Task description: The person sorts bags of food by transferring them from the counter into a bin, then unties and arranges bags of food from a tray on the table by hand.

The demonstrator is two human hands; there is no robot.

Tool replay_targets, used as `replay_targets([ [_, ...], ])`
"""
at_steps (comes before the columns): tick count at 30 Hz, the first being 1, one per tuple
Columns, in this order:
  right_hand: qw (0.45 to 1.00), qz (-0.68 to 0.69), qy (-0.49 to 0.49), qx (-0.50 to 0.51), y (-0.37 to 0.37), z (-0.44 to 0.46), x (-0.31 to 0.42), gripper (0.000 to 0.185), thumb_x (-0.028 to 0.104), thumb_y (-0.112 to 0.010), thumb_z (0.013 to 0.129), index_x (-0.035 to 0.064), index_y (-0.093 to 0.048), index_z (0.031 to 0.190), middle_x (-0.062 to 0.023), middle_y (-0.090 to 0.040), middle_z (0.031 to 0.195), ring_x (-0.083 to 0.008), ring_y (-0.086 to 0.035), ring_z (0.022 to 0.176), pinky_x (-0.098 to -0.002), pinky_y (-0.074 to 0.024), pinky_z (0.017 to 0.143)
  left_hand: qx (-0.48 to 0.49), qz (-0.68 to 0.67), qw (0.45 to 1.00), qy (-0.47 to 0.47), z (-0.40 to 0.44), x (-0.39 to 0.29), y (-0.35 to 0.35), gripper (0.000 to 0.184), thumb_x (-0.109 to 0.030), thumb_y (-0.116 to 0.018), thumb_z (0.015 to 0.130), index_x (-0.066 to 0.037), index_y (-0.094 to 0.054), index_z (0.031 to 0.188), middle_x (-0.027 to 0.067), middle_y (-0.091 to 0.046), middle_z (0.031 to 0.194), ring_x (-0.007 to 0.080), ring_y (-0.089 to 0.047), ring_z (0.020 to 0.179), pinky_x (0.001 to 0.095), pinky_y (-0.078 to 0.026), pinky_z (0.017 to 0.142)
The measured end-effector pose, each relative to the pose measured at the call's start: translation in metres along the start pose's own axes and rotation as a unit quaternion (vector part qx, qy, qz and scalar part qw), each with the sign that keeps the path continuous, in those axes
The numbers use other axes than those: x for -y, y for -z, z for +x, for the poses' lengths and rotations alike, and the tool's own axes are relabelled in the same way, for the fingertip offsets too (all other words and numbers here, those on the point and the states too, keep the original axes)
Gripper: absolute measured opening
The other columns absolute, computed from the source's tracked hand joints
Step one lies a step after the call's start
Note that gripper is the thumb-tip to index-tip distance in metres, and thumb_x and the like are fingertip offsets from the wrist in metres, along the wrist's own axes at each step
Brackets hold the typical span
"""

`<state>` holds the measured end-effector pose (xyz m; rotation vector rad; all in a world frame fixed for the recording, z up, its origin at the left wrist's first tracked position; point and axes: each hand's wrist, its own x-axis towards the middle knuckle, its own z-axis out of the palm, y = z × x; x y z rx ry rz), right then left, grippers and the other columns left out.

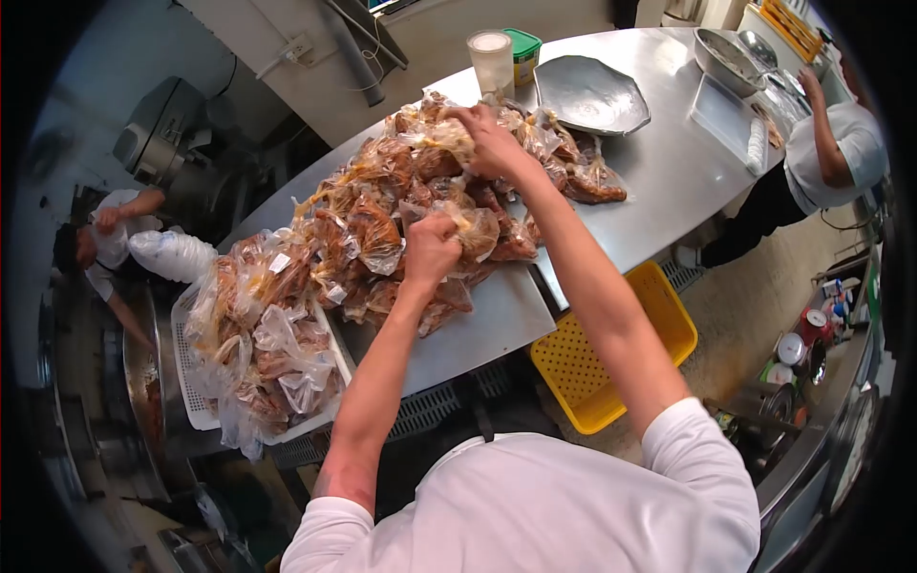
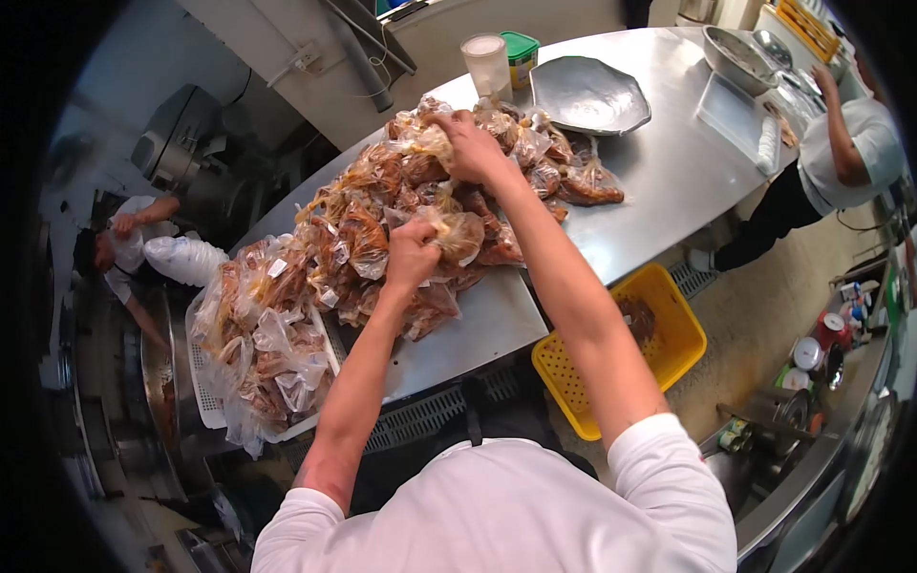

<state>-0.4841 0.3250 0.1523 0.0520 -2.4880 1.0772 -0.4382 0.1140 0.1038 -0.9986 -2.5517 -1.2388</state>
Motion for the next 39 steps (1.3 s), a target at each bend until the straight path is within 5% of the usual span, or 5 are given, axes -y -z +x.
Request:
replay_targets([
  [9,0.987,-0.124,-0.094,0.049,-0.056,0.0,-0.023,0.037,0.026,-0.072,0.088,0.0131,-0.067,0.123,-0.0267,-0.05,0.138,-0.0391,-0.055,0.126,-0.0487,-0.0498,0.103,-0.031,-0.744,0.657,0.115,-0.044,0.018,0.06,0.046,-0.021,-0.066,0.091,-0.005,-0.058,0.134,0.0115,-0.065,0.126,0.023,-0.065,0.11,0.0381,-0.057,0.09],
  [14,0.861,0.462,-0.18,-0.11,-0.013,-0.062,-0.091,0.006,0.008,-0.07,0.087,0.0097,-0.064,0.088,-0.0015,-0.063,0.088,-0.0133,-0.063,0.078,-0.0291,-0.0537,0.069,-0.092,-0.816,0.559,0.119,-0.058,0.032,0.049,0.058,-0.031,-0.066,0.093,-0.003,-0.051,0.141,0.0155,-0.06,0.135,0.0275,-0.062,0.119,0.0439,-0.057,0.096],
  [18,0.699,0.65,-0.195,-0.226,0.067,-0.169,-0.047,0.018,0.016,-0.059,0.098,0.0084,-0.06,0.115,-0.0057,-0.067,0.101,-0.0132,-0.068,0.079,-0.0259,-0.0562,0.058,-0.048,-0.805,0.563,0.18,-0.058,0.027,0.038,0.059,-0.033,-0.067,0.092,-0.001,-0.052,0.139,0.0167,-0.061,0.133,0.0306,-0.063,0.118,0.0459,-0.056,0.097],
  [32,0.767,0.204,-0.568,-0.218,0.109,-0.456,-0.072,0.039,0.014,-0.077,0.084,0.0071,-0.062,0.119,-0.005,-0.063,0.111,-0.0128,-0.063,0.082,-0.0288,-0.0526,0.065,0.459,-0.172,0.871,0.044,-0.089,-0.109,-0.16,0.044,-0.009,-0.075,0.079,-0.004,-0.064,0.12,0.0137,-0.056,0.132,0.019,-0.065,0.098,0.0336,-0.056,0.082],
  [39,0.934,0.125,-0.318,-0.107,0.061,-0.316,-0.027,0.052,0.018,-0.079,0.08,0.01,-0.061,0.128,-0.0108,-0.057,0.134,-0.0263,-0.06,0.118,-0.0415,-0.0556,0.09,0.15,-0.012,0.989,-0.012,-0.036,-0.063,-0.01,0.048,-0.005,-0.075,0.074,-0.005,-0.063,0.121,0.0203,-0.056,0.128,0.0379,-0.056,0.117,0.0425,-0.047,0.1],
])
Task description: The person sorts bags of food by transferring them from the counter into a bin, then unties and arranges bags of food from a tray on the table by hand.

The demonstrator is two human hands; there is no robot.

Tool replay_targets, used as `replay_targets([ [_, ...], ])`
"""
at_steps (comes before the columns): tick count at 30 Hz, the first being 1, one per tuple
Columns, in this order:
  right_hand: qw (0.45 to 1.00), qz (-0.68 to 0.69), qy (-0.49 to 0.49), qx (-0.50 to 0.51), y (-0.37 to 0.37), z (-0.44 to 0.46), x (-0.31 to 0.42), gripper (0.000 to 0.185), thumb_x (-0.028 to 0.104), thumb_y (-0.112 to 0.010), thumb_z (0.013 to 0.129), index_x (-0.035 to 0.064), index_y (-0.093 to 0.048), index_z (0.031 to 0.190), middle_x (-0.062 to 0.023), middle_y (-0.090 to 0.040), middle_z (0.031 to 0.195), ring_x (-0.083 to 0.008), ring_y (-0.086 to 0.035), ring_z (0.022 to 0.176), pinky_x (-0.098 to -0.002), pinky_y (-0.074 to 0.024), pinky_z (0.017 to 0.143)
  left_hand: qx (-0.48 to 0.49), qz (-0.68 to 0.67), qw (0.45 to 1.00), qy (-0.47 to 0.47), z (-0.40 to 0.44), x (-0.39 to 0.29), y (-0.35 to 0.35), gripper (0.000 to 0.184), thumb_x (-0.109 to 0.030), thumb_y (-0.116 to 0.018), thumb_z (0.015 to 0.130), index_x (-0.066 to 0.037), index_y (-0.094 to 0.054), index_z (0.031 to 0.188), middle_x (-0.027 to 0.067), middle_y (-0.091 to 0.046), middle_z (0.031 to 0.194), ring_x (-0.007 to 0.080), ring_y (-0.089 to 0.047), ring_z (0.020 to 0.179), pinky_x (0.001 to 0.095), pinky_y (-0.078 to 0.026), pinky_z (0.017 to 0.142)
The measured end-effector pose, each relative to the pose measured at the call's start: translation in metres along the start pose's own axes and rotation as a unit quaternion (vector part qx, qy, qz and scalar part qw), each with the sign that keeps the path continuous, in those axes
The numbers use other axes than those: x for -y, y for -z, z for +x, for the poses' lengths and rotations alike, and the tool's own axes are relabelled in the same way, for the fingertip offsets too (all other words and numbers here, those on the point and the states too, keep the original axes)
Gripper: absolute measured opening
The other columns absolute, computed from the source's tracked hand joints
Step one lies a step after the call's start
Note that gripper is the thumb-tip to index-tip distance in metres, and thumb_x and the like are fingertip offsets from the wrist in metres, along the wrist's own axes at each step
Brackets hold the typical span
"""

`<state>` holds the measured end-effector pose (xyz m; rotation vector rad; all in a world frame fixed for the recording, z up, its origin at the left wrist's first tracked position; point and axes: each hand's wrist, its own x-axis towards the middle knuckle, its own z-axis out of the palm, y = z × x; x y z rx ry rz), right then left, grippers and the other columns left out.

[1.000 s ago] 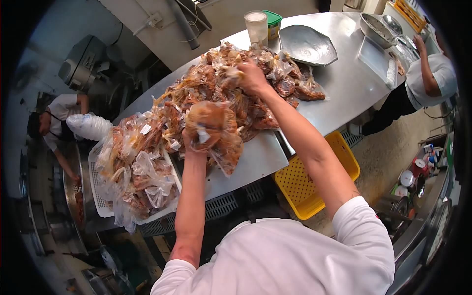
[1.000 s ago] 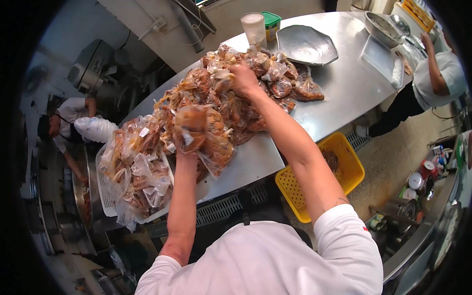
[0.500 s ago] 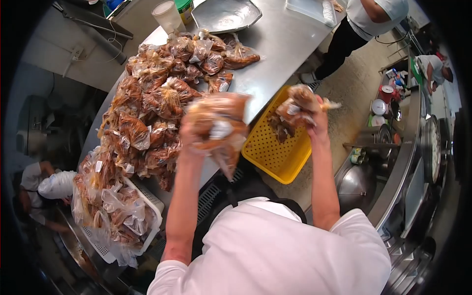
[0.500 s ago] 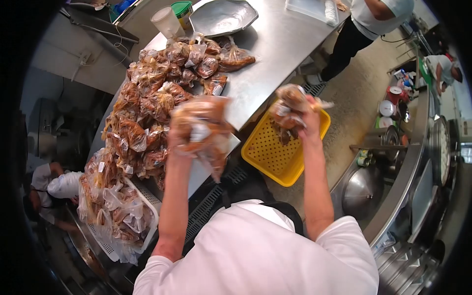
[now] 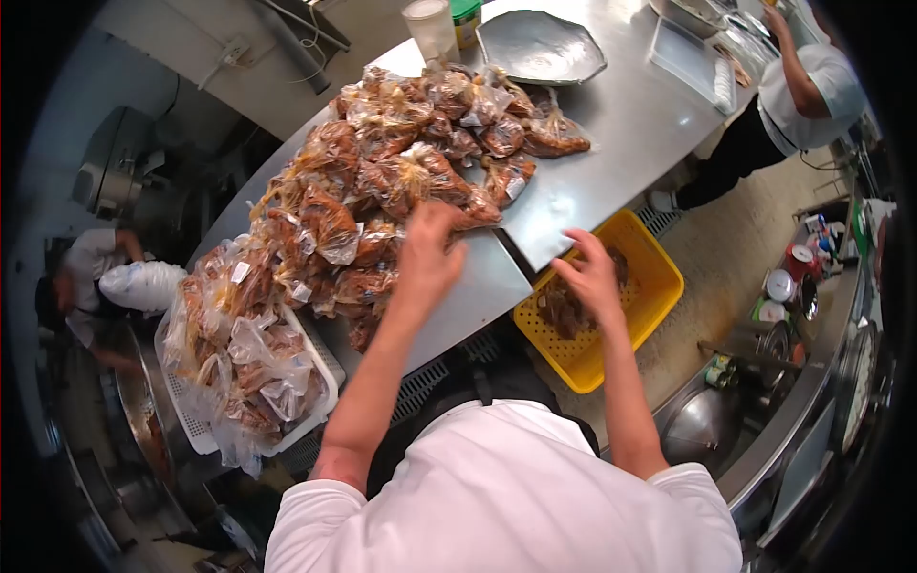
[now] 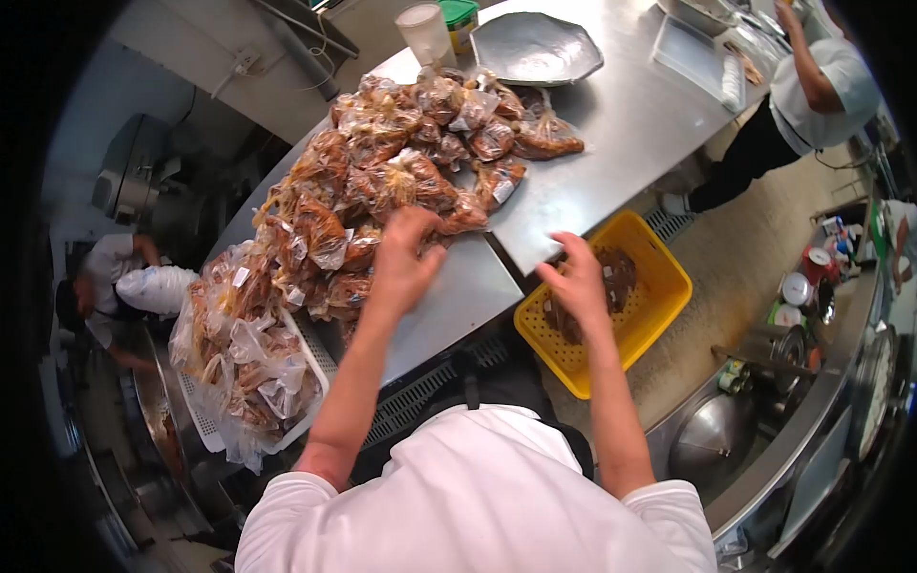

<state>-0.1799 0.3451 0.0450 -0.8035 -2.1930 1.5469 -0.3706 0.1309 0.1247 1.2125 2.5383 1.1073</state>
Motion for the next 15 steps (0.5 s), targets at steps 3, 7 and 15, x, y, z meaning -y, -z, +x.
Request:
replay_targets([
  [3,0.973,-0.034,0.169,0.153,-0.077,0.055,0.063,0.075,0.01,-0.082,0.073,0.0185,-0.052,0.142,-0.0173,-0.044,0.149,-0.0391,-0.046,0.135,-0.0452,-0.0445,0.11,-0.055,0.187,0.981,0.021,0.043,0.014,0.032,0.052,-0.007,-0.078,0.071,-0.011,-0.065,0.122,0.0196,-0.057,0.127,0.0415,-0.05,0.123,0.0515,-0.041,0.104],
  [7,0.905,-0.333,0.225,0.14,-0.158,0.115,0.073,0.11,0.006,-0.085,0.058,0.0276,-0.033,0.153,-0.0178,-0.03,0.158,-0.0454,-0.046,0.13,-0.0498,-0.0458,0.107,0.043,0.375,0.926,0.01,0.068,0.064,0.022,0.057,-0.01,-0.084,0.063,-0.012,-0.067,0.117,0.0124,-0.059,0.128,0.0399,-0.049,0.125,0.0494,-0.043,0.102],
  [15,0.975,-0.152,0.158,0.046,-0.139,0.07,0.017,0.068,0.007,-0.079,0.062,0.0108,-0.055,0.125,-0.0208,-0.056,0.11,-0.0443,-0.061,0.098,-0.0483,-0.0525,0.086,0.02,0.096,0.992,0.082,0.081,0.019,0.097,0.043,-0.007,-0.081,0.066,-0.005,-0.066,0.105,0.0114,-0.07,0.102,0.0256,-0.069,0.094,0.0367,-0.054,0.086],
])
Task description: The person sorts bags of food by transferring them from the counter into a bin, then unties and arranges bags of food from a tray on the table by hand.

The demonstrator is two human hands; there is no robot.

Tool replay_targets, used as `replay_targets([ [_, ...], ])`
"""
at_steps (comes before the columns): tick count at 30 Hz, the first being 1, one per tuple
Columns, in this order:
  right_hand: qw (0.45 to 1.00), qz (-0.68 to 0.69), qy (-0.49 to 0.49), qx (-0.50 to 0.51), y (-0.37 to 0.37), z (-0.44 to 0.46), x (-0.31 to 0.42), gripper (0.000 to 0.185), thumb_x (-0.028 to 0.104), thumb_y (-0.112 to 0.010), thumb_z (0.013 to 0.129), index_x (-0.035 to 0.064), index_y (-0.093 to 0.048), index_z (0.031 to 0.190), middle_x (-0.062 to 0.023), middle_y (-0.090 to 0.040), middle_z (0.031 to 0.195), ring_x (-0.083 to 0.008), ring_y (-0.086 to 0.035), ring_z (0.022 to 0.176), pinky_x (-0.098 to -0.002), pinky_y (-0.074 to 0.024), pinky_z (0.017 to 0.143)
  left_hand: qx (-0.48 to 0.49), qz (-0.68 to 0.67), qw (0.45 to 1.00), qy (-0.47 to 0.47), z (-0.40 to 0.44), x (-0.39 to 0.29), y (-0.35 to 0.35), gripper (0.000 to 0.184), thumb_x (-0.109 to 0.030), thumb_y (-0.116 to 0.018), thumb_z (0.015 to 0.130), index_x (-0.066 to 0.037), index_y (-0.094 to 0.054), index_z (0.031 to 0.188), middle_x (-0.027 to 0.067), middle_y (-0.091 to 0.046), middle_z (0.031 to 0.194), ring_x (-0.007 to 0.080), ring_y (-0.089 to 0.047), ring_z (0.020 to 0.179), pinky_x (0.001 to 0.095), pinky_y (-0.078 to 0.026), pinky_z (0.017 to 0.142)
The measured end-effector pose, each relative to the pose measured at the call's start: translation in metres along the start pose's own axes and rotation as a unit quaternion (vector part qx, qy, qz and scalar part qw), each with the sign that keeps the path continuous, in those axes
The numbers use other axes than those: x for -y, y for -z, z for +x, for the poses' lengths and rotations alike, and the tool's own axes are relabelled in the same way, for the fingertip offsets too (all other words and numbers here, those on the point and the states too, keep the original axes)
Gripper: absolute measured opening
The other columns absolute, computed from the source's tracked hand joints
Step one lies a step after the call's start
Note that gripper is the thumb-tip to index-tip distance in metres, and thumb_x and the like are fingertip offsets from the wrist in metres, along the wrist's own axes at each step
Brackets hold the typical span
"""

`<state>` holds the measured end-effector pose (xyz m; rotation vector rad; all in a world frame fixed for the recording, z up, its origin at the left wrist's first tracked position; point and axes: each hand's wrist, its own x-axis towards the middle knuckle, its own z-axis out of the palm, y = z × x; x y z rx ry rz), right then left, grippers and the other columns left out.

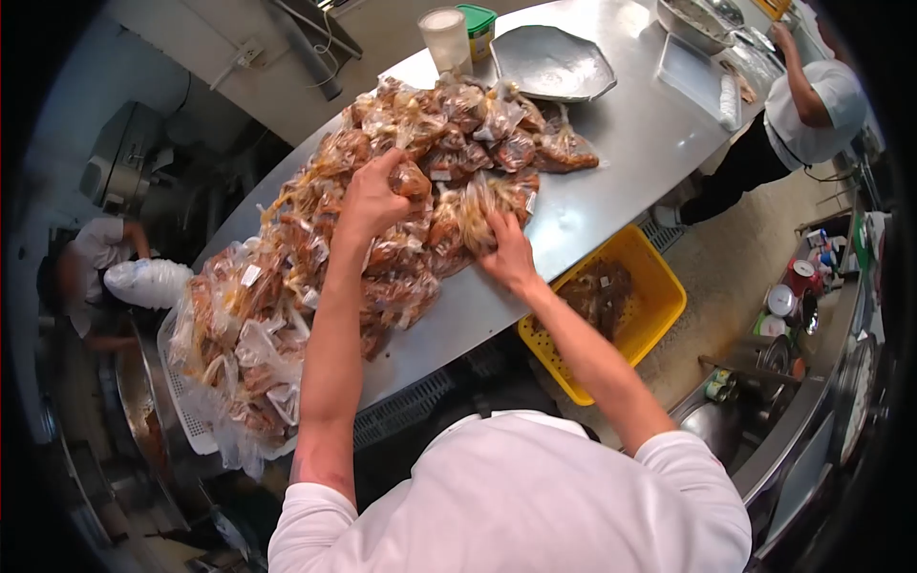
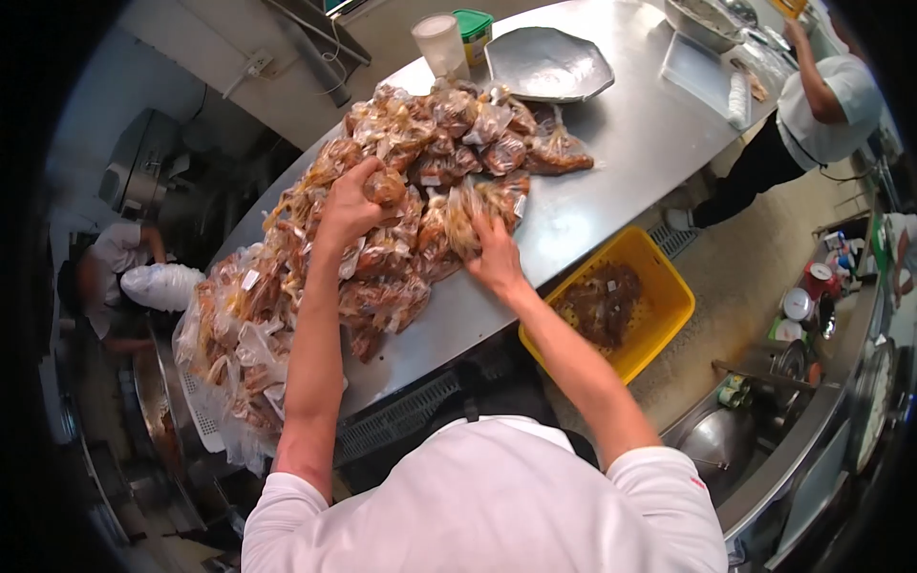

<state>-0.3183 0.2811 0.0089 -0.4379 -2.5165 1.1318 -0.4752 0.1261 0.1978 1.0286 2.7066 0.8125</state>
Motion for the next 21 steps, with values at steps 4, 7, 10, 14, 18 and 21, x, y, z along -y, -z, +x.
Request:
replay_targets([
  [4,0.927,0.339,-0.133,-0.089,0.016,-0.062,-0.033,0.057,0.002,-0.078,0.063,0.008,-0.052,0.114,-0.0072,-0.064,0.102,-0.0219,-0.064,0.097,-0.0343,-0.0518,0.088,0.119,-0.081,0.99,-0.003,0.015,-0.022,-0.027,0.047,-0.014,-0.086,0.066,-0.008,-0.066,0.108,0.0068,-0.072,0.098,0.019,-0.068,0.091,0.0341,-0.055,0.084],
  [7,0.912,0.369,-0.114,-0.141,0.069,-0.101,-0.037,0.057,0.0,-0.078,0.064,0.0078,-0.05,0.114,-0.0026,-0.063,0.104,-0.0138,-0.06,0.098,-0.0315,-0.0498,0.09,0.257,-0.117,0.959,0.007,0.039,-0.04,-0.092,0.053,-0.017,-0.084,0.063,-0.012,-0.068,0.114,0.0119,-0.067,0.115,0.0246,-0.066,0.105,0.0365,-0.053,0.093],
  [10,0.897,0.393,-0.125,-0.161,0.109,-0.131,-0.037,0.058,-0.001,-0.076,0.065,0.008,-0.049,0.115,-0.0033,-0.062,0.106,-0.0144,-0.06,0.099,-0.0319,-0.049,0.091,0.194,0.068,0.973,-0.102,0.044,-0.042,-0.195,0.063,-0.022,-0.086,0.057,-0.016,-0.072,0.118,0.0242,-0.029,0.152,0.0474,-0.046,0.127,0.0486,-0.045,0.108],
  [14,0.895,0.389,-0.142,-0.167,0.134,-0.16,-0.049,0.061,-0.001,-0.076,0.064,0.0079,-0.047,0.116,-0.0042,-0.061,0.108,-0.0155,-0.058,0.101,-0.0325,-0.0479,0.092,0.177,0.018,0.982,-0.066,0.035,-0.067,-0.206,0.056,-0.021,-0.085,0.058,-0.01,-0.074,0.111,0.0225,-0.046,0.138,0.0418,-0.051,0.124,0.0499,-0.048,0.102],
  [18,0.875,0.412,-0.164,-0.196,0.139,-0.198,-0.061,0.064,0.002,-0.077,0.062,0.0069,-0.048,0.118,-0.0065,-0.062,0.113,-0.0183,-0.06,0.106,-0.0335,-0.0468,0.097,0.05,-0.111,0.993,-0.001,0.015,-0.067,-0.157,0.048,-0.018,-0.082,0.058,-0.006,-0.071,0.104,0.019,-0.057,0.118,0.0354,-0.062,0.1,0.042,-0.053,0.091],
  [21,0.845,0.456,-0.197,-0.201,0.143,-0.215,-0.058,0.067,0.003,-0.075,0.061,0.0067,-0.047,0.122,-0.0081,-0.062,0.117,-0.0202,-0.06,0.11,-0.0346,-0.0457,0.1,0.098,-0.017,0.992,0.075,0.015,-0.037,-0.112,0.058,-0.02,-0.083,0.059,-0.015,-0.072,0.116,0.0216,-0.056,0.122,0.0372,-0.062,0.11,0.0421,-0.051,0.099],
])
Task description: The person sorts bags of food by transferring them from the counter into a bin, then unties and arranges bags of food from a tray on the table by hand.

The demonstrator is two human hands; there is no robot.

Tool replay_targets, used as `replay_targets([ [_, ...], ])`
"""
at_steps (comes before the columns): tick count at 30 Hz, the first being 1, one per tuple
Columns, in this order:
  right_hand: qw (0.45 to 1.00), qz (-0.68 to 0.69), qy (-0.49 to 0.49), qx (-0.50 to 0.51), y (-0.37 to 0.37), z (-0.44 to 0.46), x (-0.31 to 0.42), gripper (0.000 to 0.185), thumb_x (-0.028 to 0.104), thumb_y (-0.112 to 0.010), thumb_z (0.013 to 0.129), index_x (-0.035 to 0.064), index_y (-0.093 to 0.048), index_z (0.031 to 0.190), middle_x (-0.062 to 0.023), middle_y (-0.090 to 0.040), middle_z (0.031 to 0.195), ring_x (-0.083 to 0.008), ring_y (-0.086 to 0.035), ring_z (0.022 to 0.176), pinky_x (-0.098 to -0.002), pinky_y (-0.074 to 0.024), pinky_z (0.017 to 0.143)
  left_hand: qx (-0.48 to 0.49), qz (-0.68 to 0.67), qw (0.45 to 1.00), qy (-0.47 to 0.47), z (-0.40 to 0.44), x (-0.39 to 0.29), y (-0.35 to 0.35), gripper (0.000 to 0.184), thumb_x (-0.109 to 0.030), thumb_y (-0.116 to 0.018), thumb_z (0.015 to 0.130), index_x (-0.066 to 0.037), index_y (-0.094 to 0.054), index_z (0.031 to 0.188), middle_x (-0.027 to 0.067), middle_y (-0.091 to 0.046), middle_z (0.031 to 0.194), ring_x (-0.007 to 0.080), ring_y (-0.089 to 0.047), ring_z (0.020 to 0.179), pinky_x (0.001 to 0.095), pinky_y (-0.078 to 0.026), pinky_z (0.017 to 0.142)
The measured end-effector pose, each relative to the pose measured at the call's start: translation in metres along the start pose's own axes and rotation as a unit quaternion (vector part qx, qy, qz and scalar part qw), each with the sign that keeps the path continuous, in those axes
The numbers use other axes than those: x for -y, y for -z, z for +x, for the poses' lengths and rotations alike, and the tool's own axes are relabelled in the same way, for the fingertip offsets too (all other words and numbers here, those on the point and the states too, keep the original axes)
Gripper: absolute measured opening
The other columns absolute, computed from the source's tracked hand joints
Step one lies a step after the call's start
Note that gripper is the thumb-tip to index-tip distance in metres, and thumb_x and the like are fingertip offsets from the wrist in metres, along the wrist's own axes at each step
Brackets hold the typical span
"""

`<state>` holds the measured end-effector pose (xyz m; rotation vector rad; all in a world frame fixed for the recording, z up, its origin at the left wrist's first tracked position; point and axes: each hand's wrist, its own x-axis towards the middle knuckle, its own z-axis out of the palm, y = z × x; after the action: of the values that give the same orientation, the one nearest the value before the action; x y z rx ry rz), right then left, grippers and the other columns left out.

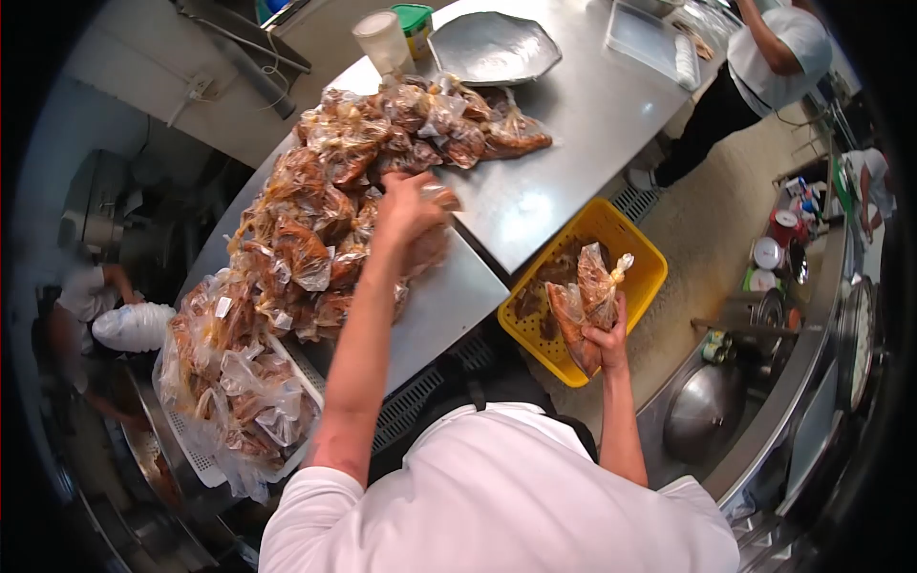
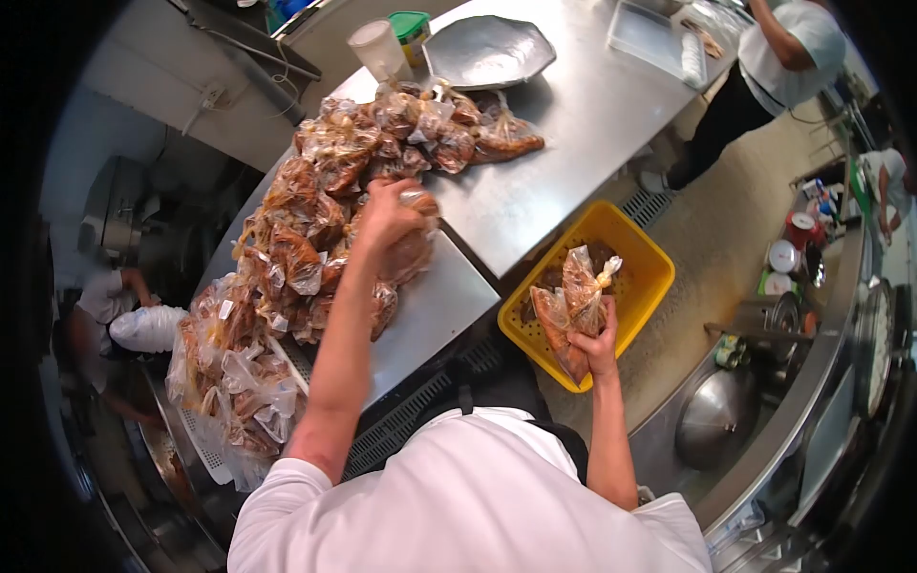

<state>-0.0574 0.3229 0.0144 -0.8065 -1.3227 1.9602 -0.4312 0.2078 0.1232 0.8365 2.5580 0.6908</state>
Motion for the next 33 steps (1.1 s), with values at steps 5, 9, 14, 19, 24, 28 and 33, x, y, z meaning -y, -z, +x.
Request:
replay_targets([
  [5,0.997,0.063,-0.017,-0.042,0.007,-0.006,-0.002,0.073,0.003,-0.072,0.061,0.0064,-0.046,0.129,-0.0083,-0.061,0.119,-0.022,-0.059,0.111,-0.0353,-0.0453,0.101,0.094,0.149,0.984,0.01,-0.002,0.03,-0.028,0.066,-0.02,-0.082,0.059,-0.011,-0.071,0.124,0.0225,-0.061,0.129,0.0411,-0.063,0.115,0.0401,-0.052,0.1],
  [9,0.995,0.001,0.014,-0.095,0.023,-0.012,0.01,0.066,0.0,-0.07,0.065,0.0062,-0.047,0.127,-0.008,-0.061,0.118,-0.021,-0.059,0.11,-0.0336,-0.0463,0.098,0.153,-0.067,0.986,0.032,-0.029,-0.009,-0.017,0.058,-0.014,-0.079,0.058,-0.011,-0.073,0.116,0.0204,-0.069,0.112,0.0352,-0.068,0.098,0.0375,-0.054,0.091],
  [14,0.992,-0.006,-0.005,-0.129,0.056,-0.014,0.009,0.059,-0.004,-0.068,0.065,0.0084,-0.048,0.119,-0.0063,-0.061,0.112,-0.0184,-0.059,0.104,-0.0324,-0.0478,0.093,0.349,-0.383,0.851,-0.082,-0.069,-0.034,-0.037,0.045,-0.008,-0.074,0.055,-0.005,-0.072,0.1,0.0037,-0.071,0.092,0.0142,-0.065,0.084,0.0293,-0.053,0.081],
  [19,0.952,-0.271,0.01,-0.144,0.067,0.006,-0.003,0.069,0.005,-0.077,0.071,0.006,-0.046,0.133,-0.0137,-0.057,0.122,-0.0272,-0.056,0.114,-0.0377,-0.0453,0.1,0.276,-0.348,0.887,-0.123,-0.078,-0.055,-0.131,0.075,-0.027,-0.088,0.07,-0.008,-0.057,0.135,0.0201,-0.055,0.137,0.0321,-0.057,0.125,0.0423,-0.05,0.098],
  [24,0.873,-0.46,0.157,-0.047,-0.017,0.035,0.019,0.068,0.01,-0.081,0.074,0.0055,-0.051,0.134,-0.0174,-0.053,0.129,-0.0337,-0.052,0.123,-0.0409,-0.043,0.104,0.001,-0.184,0.973,-0.141,-0.12,-0.031,-0.051,0.083,-0.028,-0.092,0.065,-0.012,-0.056,0.137,0.0233,-0.044,0.144,0.0419,-0.049,0.131,0.0457,-0.043,0.109],
  [28,0.888,-0.363,0.115,0.257,-0.16,0.043,0.007,0.061,0.025,-0.086,0.073,0.0038,-0.062,0.124,-0.0213,-0.057,0.136,-0.0359,-0.056,0.127,-0.041,-0.0438,0.108,-0.18,0.034,0.982,-0.048,-0.145,0.027,0.045,0.064,-0.009,-0.085,0.067,-0.01,-0.064,0.127,0.0217,-0.047,0.139,0.04,-0.051,0.124,0.0458,-0.044,0.105],
  [33,0.796,-0.47,0.13,0.358,-0.307,0.029,-0.038,0.092,0.04,-0.093,0.06,0.0217,-0.05,0.139,-0.0291,-0.023,0.156,-0.0531,-0.023,0.144,-0.0568,-0.0341,0.113,-0.177,0.24,0.942,0.154,-0.119,0.083,0.091,0.075,-0.012,-0.089,0.06,-0.024,-0.062,0.129,0.0169,-0.034,0.149,0.0479,-0.038,0.131,0.0545,-0.04,0.106],
])
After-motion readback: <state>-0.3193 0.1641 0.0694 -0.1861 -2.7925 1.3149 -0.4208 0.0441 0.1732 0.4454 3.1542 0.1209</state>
